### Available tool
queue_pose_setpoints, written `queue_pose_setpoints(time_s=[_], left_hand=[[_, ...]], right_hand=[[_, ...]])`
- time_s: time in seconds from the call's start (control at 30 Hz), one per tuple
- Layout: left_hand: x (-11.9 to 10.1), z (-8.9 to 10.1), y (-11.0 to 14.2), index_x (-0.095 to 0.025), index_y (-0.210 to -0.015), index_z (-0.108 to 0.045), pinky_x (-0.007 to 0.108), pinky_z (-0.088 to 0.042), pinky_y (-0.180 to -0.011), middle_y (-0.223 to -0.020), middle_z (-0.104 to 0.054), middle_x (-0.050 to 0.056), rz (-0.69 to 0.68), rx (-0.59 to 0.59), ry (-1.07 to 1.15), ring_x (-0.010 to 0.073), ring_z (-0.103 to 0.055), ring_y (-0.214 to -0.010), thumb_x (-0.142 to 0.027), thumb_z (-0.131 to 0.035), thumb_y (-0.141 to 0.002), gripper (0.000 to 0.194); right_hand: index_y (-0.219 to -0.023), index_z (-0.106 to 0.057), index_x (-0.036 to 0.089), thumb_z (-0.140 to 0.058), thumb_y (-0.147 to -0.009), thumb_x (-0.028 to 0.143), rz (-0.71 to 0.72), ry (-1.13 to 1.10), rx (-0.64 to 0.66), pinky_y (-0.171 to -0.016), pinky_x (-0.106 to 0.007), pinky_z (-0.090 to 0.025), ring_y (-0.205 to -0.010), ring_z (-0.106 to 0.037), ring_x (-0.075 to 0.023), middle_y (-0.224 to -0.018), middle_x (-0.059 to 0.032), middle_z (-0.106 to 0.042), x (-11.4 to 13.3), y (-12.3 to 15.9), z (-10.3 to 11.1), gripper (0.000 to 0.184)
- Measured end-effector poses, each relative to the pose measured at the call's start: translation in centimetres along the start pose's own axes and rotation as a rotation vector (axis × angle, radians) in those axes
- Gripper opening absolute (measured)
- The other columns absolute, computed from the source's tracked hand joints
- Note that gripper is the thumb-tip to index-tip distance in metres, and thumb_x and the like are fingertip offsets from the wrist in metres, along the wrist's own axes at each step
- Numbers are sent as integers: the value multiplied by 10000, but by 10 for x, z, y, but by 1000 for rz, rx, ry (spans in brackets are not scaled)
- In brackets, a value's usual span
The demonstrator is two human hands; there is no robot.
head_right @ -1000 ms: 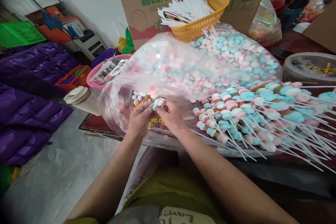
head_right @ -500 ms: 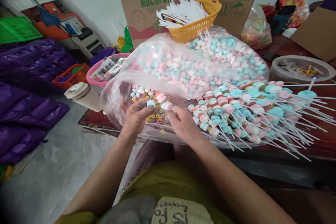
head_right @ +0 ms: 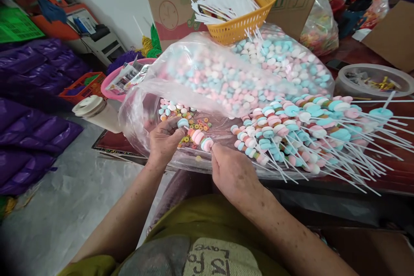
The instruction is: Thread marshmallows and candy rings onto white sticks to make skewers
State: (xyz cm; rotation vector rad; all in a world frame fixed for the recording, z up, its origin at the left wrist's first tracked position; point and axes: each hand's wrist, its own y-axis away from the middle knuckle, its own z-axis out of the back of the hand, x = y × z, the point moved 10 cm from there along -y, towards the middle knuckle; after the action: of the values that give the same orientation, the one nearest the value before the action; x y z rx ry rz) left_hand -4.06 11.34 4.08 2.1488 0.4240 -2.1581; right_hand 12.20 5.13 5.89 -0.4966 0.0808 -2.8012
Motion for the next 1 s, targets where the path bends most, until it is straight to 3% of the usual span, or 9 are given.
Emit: queue_pose_setpoints(time_s=[0.17,0.4,0.53,0.67,0.87,1.0], left_hand=[[-6,-4,3,-133,-939,-662,239,-515,-693,-794,-692,18,-115,52,-171,117,-629,-691,-189,-627,-674,273],[-37,-14,25,-174,-975,-633,269,-533,-765,-922,-698,41,-626,-51,-656,146,-651,-820,-132,-574,-713,272],[-52,-24,36,-160,-930,-623,246,-529,-761,-873,-702,41,-806,-113,-711,138,-653,-821,-86,-562,-711,239],[-43,-25,30,-159,-923,-634,230,-530,-715,-883,-703,36,-689,-81,-578,122,-654,-786,-82,-543,-718,237],[0,-12,21,-153,-921,-676,283,-513,-782,-895,-704,43,-288,-75,-282,150,-647,-822,-130,-528,-708,261],[12,-9,4,-169,-903,-686,256,-499,-670,-806,-679,20,-58,-3,-66,139,-619,-726,-281,-543,-772,225]], right_hand=[[-884,-587,144,-331,-898,192,-97,129,179,-541,-281,-275,-689,-603,-192,-759,-89,-659,-2,-1,-7,261],[-976,-583,162,-347,-902,184,-222,248,268,-501,-263,-284,-702,-649,-196,-814,-83,-690,-3,5,-4,248],[-964,-575,155,-324,-894,146,-238,292,260,-492,-254,-312,-697,-663,-204,-817,-95,-691,2,7,-4,261],[-974,-569,154,-313,-880,119,-204,292,232,-480,-252,-320,-662,-667,-207,-762,-92,-687,8,3,-7,275],[-938,-569,153,-325,-888,141,-201,170,189,-518,-266,-314,-713,-656,-199,-815,-89,-686,4,-4,-20,250],[-898,-577,145,-337,-898,171,-140,10,155,-588,-283,-330,-747,-634,-201,-796,-83,-673,2,-8,-26,241]])
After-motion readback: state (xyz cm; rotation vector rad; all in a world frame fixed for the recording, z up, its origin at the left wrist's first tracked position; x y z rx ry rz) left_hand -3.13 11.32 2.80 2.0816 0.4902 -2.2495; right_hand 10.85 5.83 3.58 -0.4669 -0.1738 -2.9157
